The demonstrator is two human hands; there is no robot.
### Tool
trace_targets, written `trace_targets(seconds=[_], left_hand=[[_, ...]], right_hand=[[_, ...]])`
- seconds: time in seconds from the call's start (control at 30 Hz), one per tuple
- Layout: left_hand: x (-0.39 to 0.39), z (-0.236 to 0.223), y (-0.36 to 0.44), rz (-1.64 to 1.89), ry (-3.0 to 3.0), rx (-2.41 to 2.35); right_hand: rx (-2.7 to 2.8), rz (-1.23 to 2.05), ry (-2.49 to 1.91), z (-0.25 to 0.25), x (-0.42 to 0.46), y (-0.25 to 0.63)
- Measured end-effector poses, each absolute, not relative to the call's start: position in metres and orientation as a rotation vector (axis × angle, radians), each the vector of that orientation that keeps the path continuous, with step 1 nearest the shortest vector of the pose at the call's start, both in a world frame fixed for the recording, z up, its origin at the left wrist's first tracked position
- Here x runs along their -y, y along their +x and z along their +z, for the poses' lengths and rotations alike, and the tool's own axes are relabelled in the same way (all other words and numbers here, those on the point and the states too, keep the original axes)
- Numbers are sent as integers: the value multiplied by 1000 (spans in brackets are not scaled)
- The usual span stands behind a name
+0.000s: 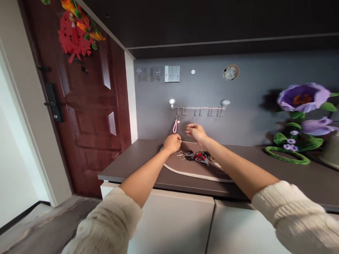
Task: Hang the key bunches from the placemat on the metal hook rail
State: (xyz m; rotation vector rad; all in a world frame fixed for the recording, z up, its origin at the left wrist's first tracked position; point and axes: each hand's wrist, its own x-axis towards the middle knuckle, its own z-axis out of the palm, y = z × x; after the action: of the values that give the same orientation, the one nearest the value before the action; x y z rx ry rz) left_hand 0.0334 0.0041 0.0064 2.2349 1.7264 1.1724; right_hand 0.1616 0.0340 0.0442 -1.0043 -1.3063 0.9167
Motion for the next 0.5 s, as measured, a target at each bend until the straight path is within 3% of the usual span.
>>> trace_targets(seconds=[0.23, 0.5], left_hand=[[-5, 8, 38, 706, 2574, -1676], [-6, -4, 33, 648, 2879, -1677]], right_hand=[[1490, 624, -1081, 15, -13, 192], [1726, 159, -1290, -1, -5, 206]])
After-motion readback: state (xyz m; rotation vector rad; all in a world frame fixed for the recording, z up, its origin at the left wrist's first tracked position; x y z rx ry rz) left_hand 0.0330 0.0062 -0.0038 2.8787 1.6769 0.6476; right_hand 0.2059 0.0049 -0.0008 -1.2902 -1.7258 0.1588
